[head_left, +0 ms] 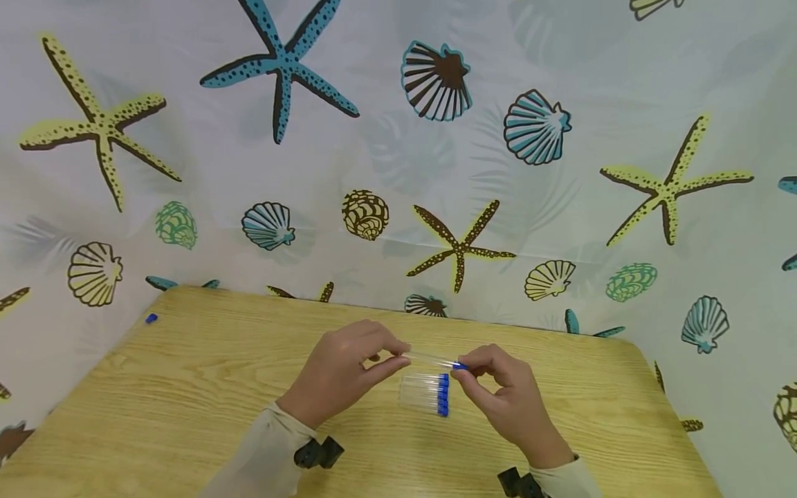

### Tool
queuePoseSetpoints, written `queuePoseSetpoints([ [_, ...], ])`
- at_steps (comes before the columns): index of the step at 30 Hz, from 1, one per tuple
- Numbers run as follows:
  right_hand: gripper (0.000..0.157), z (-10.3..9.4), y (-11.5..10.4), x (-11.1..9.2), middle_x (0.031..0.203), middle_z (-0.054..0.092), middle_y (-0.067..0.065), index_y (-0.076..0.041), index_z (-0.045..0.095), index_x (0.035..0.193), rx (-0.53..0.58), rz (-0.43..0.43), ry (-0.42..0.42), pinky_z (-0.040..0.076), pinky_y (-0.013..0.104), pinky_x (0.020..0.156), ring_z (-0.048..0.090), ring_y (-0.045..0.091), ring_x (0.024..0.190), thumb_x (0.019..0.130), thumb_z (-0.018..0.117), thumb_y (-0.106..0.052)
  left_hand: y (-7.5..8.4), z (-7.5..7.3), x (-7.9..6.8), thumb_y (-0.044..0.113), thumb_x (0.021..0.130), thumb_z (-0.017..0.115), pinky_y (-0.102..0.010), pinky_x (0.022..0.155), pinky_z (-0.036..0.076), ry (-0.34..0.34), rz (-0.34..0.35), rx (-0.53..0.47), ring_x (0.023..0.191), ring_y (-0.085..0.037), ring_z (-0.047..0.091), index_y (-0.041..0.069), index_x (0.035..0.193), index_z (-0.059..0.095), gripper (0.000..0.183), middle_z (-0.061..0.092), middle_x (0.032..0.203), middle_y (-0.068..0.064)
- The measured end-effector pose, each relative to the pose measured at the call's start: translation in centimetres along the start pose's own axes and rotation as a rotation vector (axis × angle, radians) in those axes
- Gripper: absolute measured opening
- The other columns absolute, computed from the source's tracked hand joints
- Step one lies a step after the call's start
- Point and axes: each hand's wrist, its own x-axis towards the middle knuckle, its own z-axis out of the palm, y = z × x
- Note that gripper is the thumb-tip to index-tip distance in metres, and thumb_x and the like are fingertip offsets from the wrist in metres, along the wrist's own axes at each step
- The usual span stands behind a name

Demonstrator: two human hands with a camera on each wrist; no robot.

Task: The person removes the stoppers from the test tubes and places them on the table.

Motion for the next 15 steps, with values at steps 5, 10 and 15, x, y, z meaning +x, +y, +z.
queuePoseSetpoints([
  [5,0.028,0.08,0.12,-0.09,0.095,0.069,0.009,-0.005,0.066,0.108,0.063,0.016,-0.024,0.06,0.026,0.077,0.068,0.013,0.085,0.091,0.066,0.017,0.21,0.03,-0.07,0.022,0.091,0.082,-0.017,0.066,0.055,-0.047,-0.025,-0.048,0.08,-0.001,0.067,0.018,0.102,0.079,0.012,0.076,0.098,0.008],
  [10,0.025,0.04,0.33,-0.28,0.095,0.068,0.01,-0.007,0.065,0.106,0.068,0.018,-0.045,0.058,0.027,0.076,0.065,0.012,0.083,0.094,0.066,0.015,0.42,0.16,-0.14,0.021,0.093,0.079,-0.017,0.066,0.056,-0.098,-0.065,-0.094,0.078,0.0,0.066,0.016,0.103,0.078,0.011,0.076,0.1,0.006],
  [15,0.021,-0.59,0.47,-0.43,0.098,0.069,0.011,-0.006,0.066,0.107,0.176,0.045,-0.116,0.058,0.029,0.074,0.064,0.015,0.084,0.097,0.062,0.012,0.42,0.17,-0.19,0.018,0.094,0.079,-0.02,0.067,0.056,-0.122,-0.095,-0.122,0.079,0.0,0.064,0.016,0.102,0.078,0.009,0.075,0.099,0.007],
])
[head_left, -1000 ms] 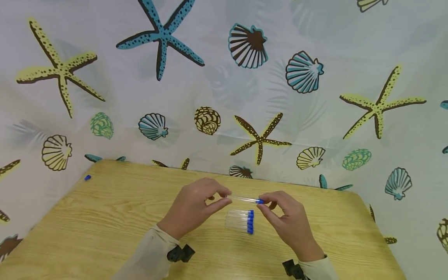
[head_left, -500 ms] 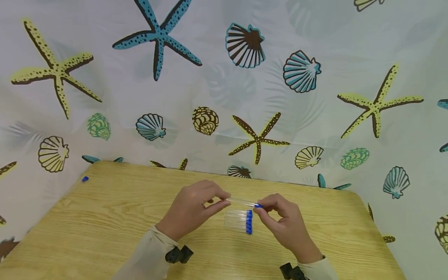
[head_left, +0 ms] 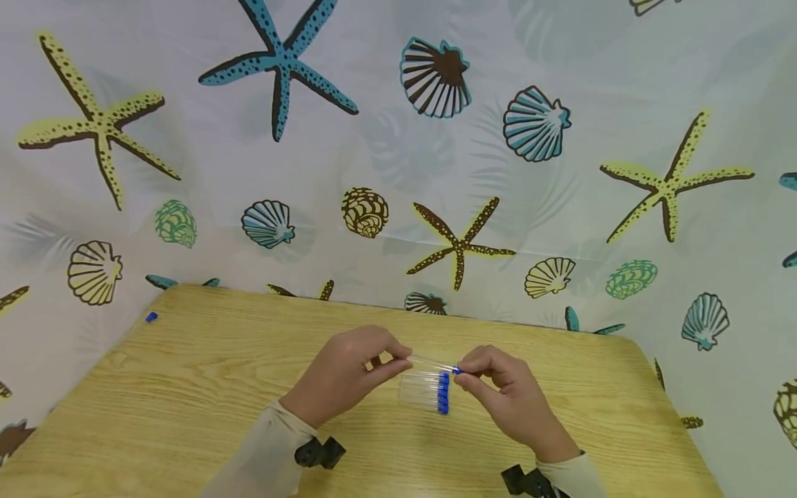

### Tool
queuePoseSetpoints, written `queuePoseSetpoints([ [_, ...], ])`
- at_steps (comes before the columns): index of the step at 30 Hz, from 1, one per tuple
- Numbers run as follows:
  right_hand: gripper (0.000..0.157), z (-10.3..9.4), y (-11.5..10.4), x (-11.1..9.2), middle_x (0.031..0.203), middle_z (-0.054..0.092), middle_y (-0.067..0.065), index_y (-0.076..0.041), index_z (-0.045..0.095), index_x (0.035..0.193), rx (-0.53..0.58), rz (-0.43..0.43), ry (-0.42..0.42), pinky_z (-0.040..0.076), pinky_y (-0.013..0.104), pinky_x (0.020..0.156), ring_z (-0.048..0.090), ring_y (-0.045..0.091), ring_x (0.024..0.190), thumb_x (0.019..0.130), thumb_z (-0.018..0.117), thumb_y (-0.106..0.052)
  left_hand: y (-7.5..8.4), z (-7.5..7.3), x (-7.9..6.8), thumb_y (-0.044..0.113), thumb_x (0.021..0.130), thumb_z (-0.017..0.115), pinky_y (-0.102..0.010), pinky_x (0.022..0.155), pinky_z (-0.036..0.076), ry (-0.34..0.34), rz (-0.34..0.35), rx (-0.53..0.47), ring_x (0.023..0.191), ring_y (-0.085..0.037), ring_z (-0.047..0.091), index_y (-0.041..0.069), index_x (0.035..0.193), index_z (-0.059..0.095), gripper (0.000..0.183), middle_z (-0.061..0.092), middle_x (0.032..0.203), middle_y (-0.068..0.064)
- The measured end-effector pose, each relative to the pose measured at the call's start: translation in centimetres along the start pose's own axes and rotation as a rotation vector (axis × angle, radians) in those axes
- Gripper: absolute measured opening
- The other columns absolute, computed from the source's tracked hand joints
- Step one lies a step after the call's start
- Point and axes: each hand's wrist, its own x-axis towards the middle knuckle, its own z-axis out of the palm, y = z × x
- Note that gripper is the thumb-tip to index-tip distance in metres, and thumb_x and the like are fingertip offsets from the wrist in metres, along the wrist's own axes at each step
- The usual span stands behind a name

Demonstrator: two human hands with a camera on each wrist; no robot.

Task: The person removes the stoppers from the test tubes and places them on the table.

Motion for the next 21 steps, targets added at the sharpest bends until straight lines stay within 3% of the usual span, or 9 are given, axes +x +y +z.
queuePoseSetpoints([
  [3,0.023,-0.33,0.16,-0.18,0.097,0.067,0.014,-0.005,0.066,0.105,0.066,0.02,-0.018,0.057,0.029,0.073,0.063,0.015,0.083,0.097,0.059,0.016,0.06,-0.01,-0.02,0.017,0.094,0.078,-0.023,0.068,0.057,-0.022,-0.002,-0.012,0.08,-0.001,0.064,0.016,0.103,0.077,0.009,0.075,0.099,0.007],
  [10,0.022,-0.02,0.33,-0.07,0.097,0.069,0.01,-0.007,0.066,0.104,-0.027,-0.017,0.023,0.058,0.028,0.079,0.067,0.014,0.089,0.096,0.063,0.013,-0.1,0.32,-0.1,0.017,0.095,0.077,-0.024,0.068,0.058,-0.024,0.036,0.007,0.08,-0.002,0.065,0.017,0.102,0.076,0.007,0.074,0.098,0.006],
  [17,0.02,-0.4,0.66,-0.43,0.102,0.067,0.005,-0.004,0.062,0.102,0.108,0.029,-0.051,0.058,0.027,0.082,0.065,0.012,0.097,0.098,0.057,0.015,-0.46,0.33,-0.18,0.016,0.095,0.077,-0.022,0.07,0.057,-0.038,0.027,-0.065,0.083,-0.001,0.066,0.018,0.104,0.076,0.009,0.074,0.1,0.007],
  [21,0.026,-0.31,0.9,-0.47,0.099,0.068,0.003,-0.01,0.063,0.101,0.047,0.016,-0.007,0.057,0.027,0.077,0.064,0.011,0.088,0.096,0.061,0.016,-0.29,0.54,-0.04,0.015,0.096,0.076,-0.016,0.072,0.056,-0.055,0.054,-0.052,0.083,-0.002,0.066,0.017,0.102,0.075,0.007,0.073,0.097,0.007],
])
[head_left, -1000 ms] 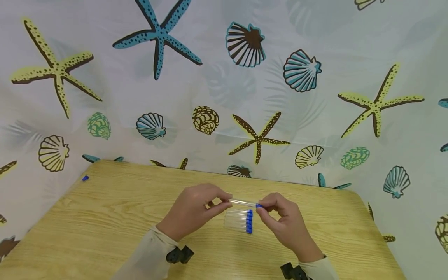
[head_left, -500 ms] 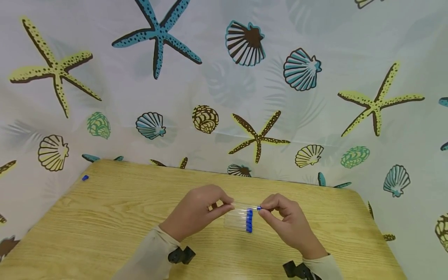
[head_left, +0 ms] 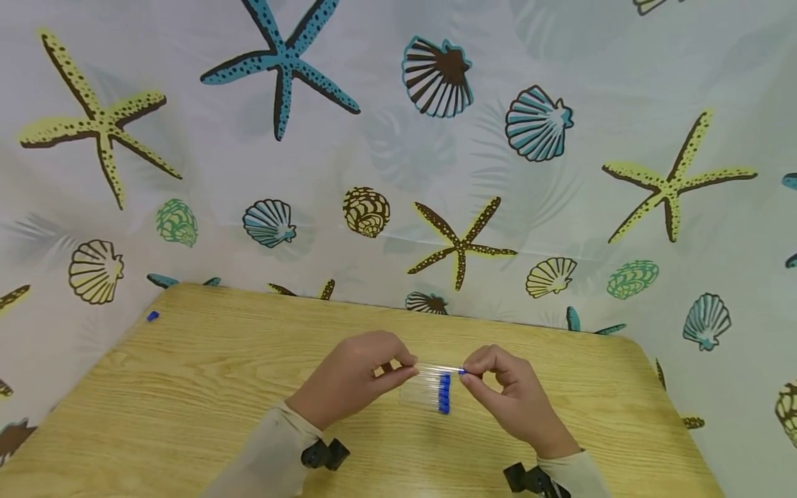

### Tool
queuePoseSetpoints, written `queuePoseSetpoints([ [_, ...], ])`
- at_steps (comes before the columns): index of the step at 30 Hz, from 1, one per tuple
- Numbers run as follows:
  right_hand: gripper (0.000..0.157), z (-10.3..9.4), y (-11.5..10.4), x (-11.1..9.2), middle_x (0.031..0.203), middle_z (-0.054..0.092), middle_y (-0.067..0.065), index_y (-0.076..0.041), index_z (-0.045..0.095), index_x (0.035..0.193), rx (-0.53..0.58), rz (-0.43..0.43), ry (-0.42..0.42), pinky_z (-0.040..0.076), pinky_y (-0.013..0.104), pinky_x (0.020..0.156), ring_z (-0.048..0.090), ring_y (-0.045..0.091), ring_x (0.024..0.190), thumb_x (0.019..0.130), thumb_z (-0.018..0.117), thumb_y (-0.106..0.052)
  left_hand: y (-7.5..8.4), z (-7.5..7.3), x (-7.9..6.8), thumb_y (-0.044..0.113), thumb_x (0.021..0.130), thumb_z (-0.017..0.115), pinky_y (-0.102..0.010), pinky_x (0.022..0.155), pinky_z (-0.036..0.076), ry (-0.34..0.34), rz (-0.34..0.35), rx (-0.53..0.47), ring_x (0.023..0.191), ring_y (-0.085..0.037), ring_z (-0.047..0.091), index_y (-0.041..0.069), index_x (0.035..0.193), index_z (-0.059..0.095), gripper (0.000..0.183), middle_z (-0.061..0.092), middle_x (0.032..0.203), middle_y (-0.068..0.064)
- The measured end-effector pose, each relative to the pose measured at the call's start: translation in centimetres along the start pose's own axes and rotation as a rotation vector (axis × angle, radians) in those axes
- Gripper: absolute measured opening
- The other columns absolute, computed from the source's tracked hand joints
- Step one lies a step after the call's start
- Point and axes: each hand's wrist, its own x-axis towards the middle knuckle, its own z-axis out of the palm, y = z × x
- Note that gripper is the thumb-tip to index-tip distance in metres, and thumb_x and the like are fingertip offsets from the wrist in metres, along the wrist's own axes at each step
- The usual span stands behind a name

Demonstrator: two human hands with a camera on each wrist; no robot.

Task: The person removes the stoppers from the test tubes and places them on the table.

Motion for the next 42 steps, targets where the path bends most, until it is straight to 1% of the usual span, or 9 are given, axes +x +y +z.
queuePoseSetpoints([
  [4,0.03,0.1,0.0,0.1,0.094,0.067,0.008,-0.011,0.063,0.1,-0.03,-0.047,0.028,0.054,0.028,0.071,0.06,0.013,0.079,0.093,0.063,0.018,0.1,0.0,0.1,0.014,0.096,0.076,-0.015,0.073,0.055,0.003,0.018,0.005,0.083,-0.002,0.066,0.016,0.101,0.074,0.006,0.073,0.096,0.006],
  [10,0.019,-0.1,-0.1,0.0,0.099,0.068,0.012,-0.005,0.062,0.099,0.053,-0.008,-0.039,0.059,0.029,0.08,0.066,0.013,0.093,0.097,0.06,0.014,-0.1,-0.4,-0.1,0.014,0.095,0.076,-0.017,0.074,0.056,-0.003,0.005,-0.036,0.085,-0.002,0.067,0.016,0.103,0.075,0.009,0.074,0.099,0.007],
  [15,0.02,-0.2,0.1,-0.1,0.1,0.069,0.014,-0.004,0.063,0.101,0.067,0.003,-0.063,0.059,0.029,0.082,0.067,0.015,0.095,0.098,0.059,0.015,-0.1,-0.4,-0.1,0.016,0.096,0.076,-0.017,0.073,0.056,-0.018,-0.015,-0.031,0.084,-0.001,0.066,0.016,0.104,0.075,0.008,0.074,0.1,0.008],
  [20,0.023,0.1,0.7,-0.2,0.097,0.069,0.01,-0.008,0.065,0.101,-0.051,-0.02,-0.002,0.057,0.028,0.076,0.066,0.014,0.086,0.096,0.063,0.014,-0.1,0.0,0.1,0.016,0.093,0.079,-0.014,0.071,0.055,-0.013,0.003,0.021,0.081,-0.001,0.066,0.017,0.1,0.075,0.008,0.074,0.096,0.007],
  [24,0.006,0.7,0.6,-0.1,0.095,0.07,0.007,-0.005,0.065,0.099,-0.154,-0.047,0.066,0.055,0.027,0.07,0.062,0.013,0.077,0.099,0.067,0.0,-0.2,0.4,0.0,0.016,0.093,0.079,-0.014,0.07,0.054,-0.001,0.002,0.082,0.08,-0.002,0.065,0.018,0.099,0.074,0.008,0.072,0.093,0.007],
  [27,0.002,0.7,0.2,0.1,0.095,0.071,0.006,-0.005,0.066,0.099,-0.194,-0.039,0.063,0.057,0.027,0.072,0.064,0.013,0.08,0.1,0.068,-0.005,-0.4,0.4,-0.1,0.016,0.095,0.078,-0.017,0.071,0.056,0.003,-0.013,0.088,0.082,-0.002,0.066,0.018,0.1,0.074,0.006,0.072,0.094,0.007],
  [34,0.022,-0.1,-0.2,0.0,0.102,0.072,0.008,-0.01,0.067,0.105,-0.109,0.025,-0.055,0.059,0.029,0.08,0.07,0.016,0.091,0.097,0.063,0.011,-0.5,-0.1,-0.2,0.016,0.094,0.077,-0.021,0.069,0.055,0.004,-0.025,0.051,0.081,0.0,0.063,0.02,0.104,0.075,0.01,0.073,0.098,0.009],
  [37,0.025,-0.1,0.0,-0.1,0.101,0.071,0.01,-0.009,0.066,0.105,-0.095,0.001,-0.048,0.058,0.029,0.078,0.068,0.016,0.088,0.096,0.062,0.014,-0.5,0.1,-0.2,0.016,0.094,0.078,-0.02,0.068,0.055,-0.005,-0.014,0.055,0.08,0.0,0.064,0.019,0.103,0.075,0.009,0.074,0.097,0.008],
  [42,0.028,0.2,0.1,-0.1,0.096,0.069,0.005,-0.013,0.065,0.104,-0.212,-0.047,0.017,0.055,0.027,0.072,0.062,0.012,0.08,0.094,0.067,0.013,-0.4,0.6,-0.2,0.018,0.094,0.079,-0.015,0.069,0.055,-0.01,0.0,0.107,0.079,-0.002,0.066,0.017,0.1,0.074,0.008,0.073,0.093,0.006],
])
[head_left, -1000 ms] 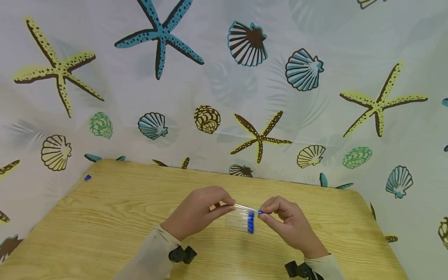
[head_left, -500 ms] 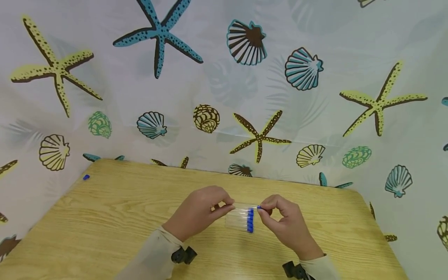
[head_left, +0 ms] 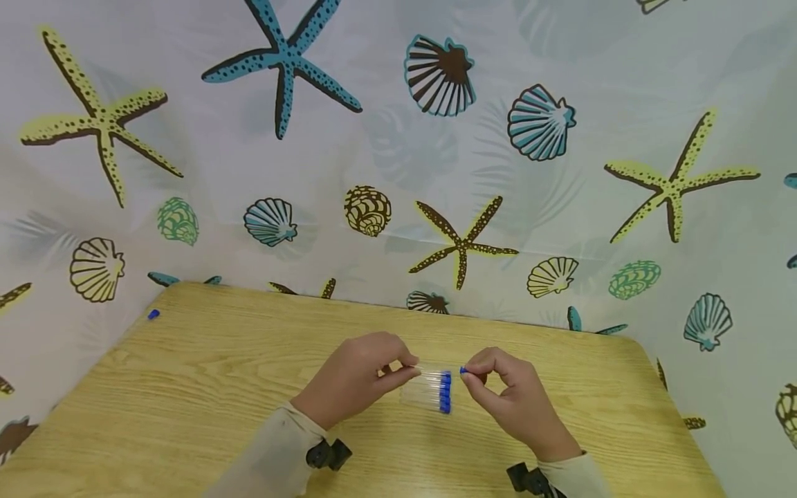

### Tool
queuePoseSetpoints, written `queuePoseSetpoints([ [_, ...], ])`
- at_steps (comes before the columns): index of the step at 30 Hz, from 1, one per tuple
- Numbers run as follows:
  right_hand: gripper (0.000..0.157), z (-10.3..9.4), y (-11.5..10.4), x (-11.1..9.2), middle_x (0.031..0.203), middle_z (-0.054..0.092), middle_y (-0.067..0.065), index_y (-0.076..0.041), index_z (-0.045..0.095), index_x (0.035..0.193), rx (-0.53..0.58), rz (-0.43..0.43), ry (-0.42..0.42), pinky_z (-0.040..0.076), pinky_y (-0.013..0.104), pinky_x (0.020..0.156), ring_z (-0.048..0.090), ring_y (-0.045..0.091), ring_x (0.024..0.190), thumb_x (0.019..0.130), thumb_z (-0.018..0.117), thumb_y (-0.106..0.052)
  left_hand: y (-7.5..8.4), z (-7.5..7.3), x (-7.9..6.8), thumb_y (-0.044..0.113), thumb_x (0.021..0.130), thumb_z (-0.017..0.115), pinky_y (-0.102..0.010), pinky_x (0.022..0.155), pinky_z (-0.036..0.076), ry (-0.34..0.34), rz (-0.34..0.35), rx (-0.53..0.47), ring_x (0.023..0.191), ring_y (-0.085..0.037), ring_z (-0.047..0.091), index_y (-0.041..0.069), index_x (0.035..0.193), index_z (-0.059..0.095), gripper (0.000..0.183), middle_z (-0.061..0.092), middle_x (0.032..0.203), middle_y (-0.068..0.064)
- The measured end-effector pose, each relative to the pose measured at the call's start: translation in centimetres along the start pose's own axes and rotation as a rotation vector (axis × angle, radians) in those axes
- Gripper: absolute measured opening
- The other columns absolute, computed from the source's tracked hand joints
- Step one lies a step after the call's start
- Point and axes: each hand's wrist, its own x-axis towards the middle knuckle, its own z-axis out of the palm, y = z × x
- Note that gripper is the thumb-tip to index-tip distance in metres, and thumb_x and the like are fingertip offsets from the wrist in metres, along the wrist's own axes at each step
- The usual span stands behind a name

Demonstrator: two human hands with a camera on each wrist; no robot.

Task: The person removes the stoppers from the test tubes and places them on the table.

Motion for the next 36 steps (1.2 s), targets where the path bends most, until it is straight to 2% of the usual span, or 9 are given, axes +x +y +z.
queuePoseSetpoints([
  [3,0.026,0.02,-0.03,0.12,0.099,0.07,0.003,-0.014,0.066,0.104,-0.03,-0.008,-0.007,0.057,0.028,0.075,0.065,0.013,0.083,0.094,0.068,0.01,-0.08,-0.16,-0.04,0.017,0.094,0.079,-0.019,0.069,0.057,0.004,-0.008,-0.006,0.08,-0.002,0.066,0.017,0.1,0.074,0.008,0.073,0.095,0.007],
  [5,0.025,-0.06,0.0,0.16,0.101,0.071,0.004,-0.012,0.066,0.104,0.013,0.001,-0.037,0.058,0.029,0.078,0.068,0.017,0.087,0.095,0.066,0.011,-0.2,-0.35,-0.07,0.016,0.094,0.078,-0.023,0.069,0.058,0.003,-0.015,-0.025,0.081,-0.002,0.065,0.018,0.101,0.074,0.009,0.073,0.096,0.008],
  [9,0.024,-0.21,0.03,0.16,0.102,0.071,0.005,-0.012,0.066,0.104,0.073,0.038,-0.065,0.059,0.03,0.081,0.069,0.019,0.091,0.097,0.063,0.012,-0.47,-0.48,-0.07,0.016,0.093,0.078,-0.023,0.069,0.057,0.001,-0.001,-0.055,0.08,0.0,0.065,0.019,0.102,0.074,0.01,0.074,0.097,0.008],
  [13,0.022,-0.03,-0.15,0.23,0.101,0.071,0.003,-0.014,0.066,0.106,-0.033,0.026,-0.025,0.058,0.028,0.077,0.067,0.012,0.088,0.097,0.067,0.006,-0.64,-0.23,-0.05,0.016,0.094,0.079,-0.019,0.069,0.057,0.006,0.022,-0.046,0.079,0.0,0.065,0.018,0.1,0.074,0.008,0.074,0.095,0.007],
  [16,0.021,0.08,-0.26,0.3,0.101,0.07,0.003,-0.014,0.065,0.106,-0.083,0.002,-0.025,0.058,0.029,0.076,0.067,0.013,0.087,0.097,0.068,0.004,-0.66,-0.2,-0.13,0.016,0.094,0.079,-0.019,0.069,0.057,0.013,0.011,-0.047,0.08,0.0,0.065,0.019,0.1,0.074,0.009,0.073,0.095,0.008],
  [22,0.022,-0.15,-0.21,0.2,0.103,0.07,-0.001,-0.016,0.063,0.104,-0.048,0.021,-0.079,0.058,0.029,0.079,0.068,0.015,0.088,0.098,0.066,0.006,-0.74,-0.08,-0.24,0.016,0.095,0.077,-0.024,0.069,0.058,-0.001,-0.014,-0.063,0.081,0.0,0.065,0.019,0.102,0.074,0.009,0.073,0.098,0.008],
  [31,0.028,0.18,-0.06,0.06,0.099,0.068,-0.003,-0.016,0.062,0.105,-0.161,-0.028,-0.009,0.056,0.026,0.073,0.062,0.008,0.083,0.093,0.071,0.008,-0.48,0.07,-0.28,0.016,0.093,0.079,-0.017,0.069,0.056,0.01,-0.003,-0.023,0.081,-0.001,0.065,0.02,0.101,0.073,0.01,0.073,0.096,0.008],
  [36,0.03,0.31,0.0,0.14,0.1,0.068,-0.002,-0.016,0.063,0.106,-0.167,-0.035,0.001,0.057,0.03,0.073,0.062,0.009,0.084,0.091,0.072,0.009,-0.57,0.12,-0.21,0.016,0.094,0.078,-0.021,0.068,0.057,-0.003,-0.035,-0.016,0.079,-0.001,0.065,0.02,0.102,0.074,0.01,0.074,0.097,0.007],
])
